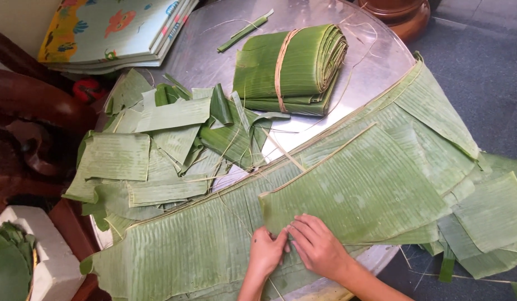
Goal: Sorting, unfolding, and stacking banana leaves on a round metal table in preparation for use or packaging.
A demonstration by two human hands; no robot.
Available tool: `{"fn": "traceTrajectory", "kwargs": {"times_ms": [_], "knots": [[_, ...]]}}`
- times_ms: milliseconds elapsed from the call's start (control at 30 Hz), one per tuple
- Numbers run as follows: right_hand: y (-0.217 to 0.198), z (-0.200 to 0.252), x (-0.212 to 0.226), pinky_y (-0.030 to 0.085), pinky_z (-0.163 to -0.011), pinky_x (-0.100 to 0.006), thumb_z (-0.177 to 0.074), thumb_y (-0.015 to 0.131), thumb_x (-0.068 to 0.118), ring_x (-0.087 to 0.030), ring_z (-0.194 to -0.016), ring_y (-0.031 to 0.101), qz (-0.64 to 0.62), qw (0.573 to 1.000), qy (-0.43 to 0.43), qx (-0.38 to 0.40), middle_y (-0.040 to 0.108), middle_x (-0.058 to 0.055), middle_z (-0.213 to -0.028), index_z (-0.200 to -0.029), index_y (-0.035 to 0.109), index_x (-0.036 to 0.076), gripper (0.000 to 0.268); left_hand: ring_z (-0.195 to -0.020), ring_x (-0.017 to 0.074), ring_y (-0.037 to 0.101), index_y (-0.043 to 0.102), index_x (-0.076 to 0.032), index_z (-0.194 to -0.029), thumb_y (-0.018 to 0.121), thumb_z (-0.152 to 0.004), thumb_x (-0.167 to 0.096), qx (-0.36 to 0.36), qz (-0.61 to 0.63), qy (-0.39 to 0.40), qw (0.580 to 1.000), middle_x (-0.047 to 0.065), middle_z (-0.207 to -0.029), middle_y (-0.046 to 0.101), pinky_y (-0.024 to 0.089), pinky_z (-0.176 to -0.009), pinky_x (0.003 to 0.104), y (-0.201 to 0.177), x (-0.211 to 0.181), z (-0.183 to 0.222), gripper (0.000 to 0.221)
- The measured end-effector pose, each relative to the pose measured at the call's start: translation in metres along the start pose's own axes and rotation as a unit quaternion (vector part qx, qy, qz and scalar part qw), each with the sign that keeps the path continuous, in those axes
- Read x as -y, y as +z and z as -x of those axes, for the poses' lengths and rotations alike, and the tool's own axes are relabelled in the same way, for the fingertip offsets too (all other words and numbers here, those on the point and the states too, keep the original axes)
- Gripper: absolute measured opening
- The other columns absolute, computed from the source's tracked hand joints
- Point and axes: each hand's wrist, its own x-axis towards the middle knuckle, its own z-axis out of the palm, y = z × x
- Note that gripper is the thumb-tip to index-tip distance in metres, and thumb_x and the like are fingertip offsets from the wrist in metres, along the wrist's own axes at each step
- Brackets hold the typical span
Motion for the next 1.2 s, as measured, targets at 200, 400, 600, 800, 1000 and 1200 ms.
{"fn": "traceTrajectory", "kwargs": {"times_ms": [200,400,600,800,1000,1200], "knots": [[0.004,0.006,-0.001,0.055,-0.089,-0.057,-0.100,0.046,0.004,-0.041,-0.099,0.062,0.010,0.998,-0.050,-0.038,0.064,-0.024,-0.105,-0.105,0.064,-0.008,0.022,-0.028,0.0119,0.042,0.059,-0.007,-0.046,0.064,-0.101,-0.025,0.054,0.044,-0.008,0.998,0.006,-0.032,0.048,0.037,-0.041,0.024,-0.004,-0.002,0.011,0.058],[0.009,0.016,-0.006,0.047,-0.088,-0.061,-0.096,0.041,0.002,-0.039,-0.104,0.060,0.011,0.995,-0.089,0.032,0.065,-0.018,-0.100,-0.101,0.064,-0.007,0.025,-0.041,0.0149,0.037,0.046,-0.012,-0.045,0.074,-0.094,-0.036,-0.039,-0.151,0.063,0.986,0.002,-0.042,0.043,0.032,-0.046,0.042,0.016,0.060,-0.012,0.061],[0.009,0.020,-0.008,0.046,-0.088,-0.061,-0.089,0.038,-0.004,-0.040,-0.102,0.059,0.007,0.992,-0.112,0.053,0.063,-0.016,-0.100,-0.102,0.062,-0.005,0.027,-0.049,0.0390,0.061,0.058,-0.002,-0.055,0.064,-0.092,-0.024,-0.009,-0.219,0.192,0.957,0.019,-0.055,0.064,0.040,-0.052,0.051,0.012,0.056,-0.006,0.044],[0.007,0.015,-0.003,0.049,-0.091,-0.053,-0.093,0.040,0.000,-0.034,-0.102,0.063,-0.007,0.997,-0.069,0.019,0.064,-0.016,-0.100,-0.103,0.063,-0.003,0.026,-0.035,0.0118,0.052,0.061,-0.013,-0.047,0.061,-0.104,-0.028,0.079,-0.058,0.042,0.994,0.001,-0.036,0.051,0.051,-0.056,0.024,-0.009,0.011,0.022,0.059],[0.010,0.016,0.000,0.049,-0.092,-0.054,-0.091,0.047,0.000,-0.032,-0.099,0.064,-0.010,0.998,-0.062,0.013,0.067,-0.012,-0.100,-0.099,0.065,0.001,0.020,-0.034,0.0120,0.052,0.062,-0.012,-0.053,0.059,-0.105,-0.023,0.076,-0.010,0.018,0.997,0.003,-0.039,0.053,0.050,-0.051,0.026,-0.006,0.016,0.030,0.053],[-0.002,0.013,0.005,0.048,-0.096,-0.053,-0.096,0.046,0.006,-0.033,-0.104,0.065,0.051,0.998,-0.040,0.016,0.067,-0.013,-0.107,-0.103,0.067,0.002,0.022,-0.035,0.0090,0.053,0.065,-0.013,-0.053,0.056,-0.104,-0.026,0.068,0.015,0.008,0.998,0.002,-0.039,0.056,0.051,-0.052,0.023,-0.003,0.025,0.027,0.054]]}}
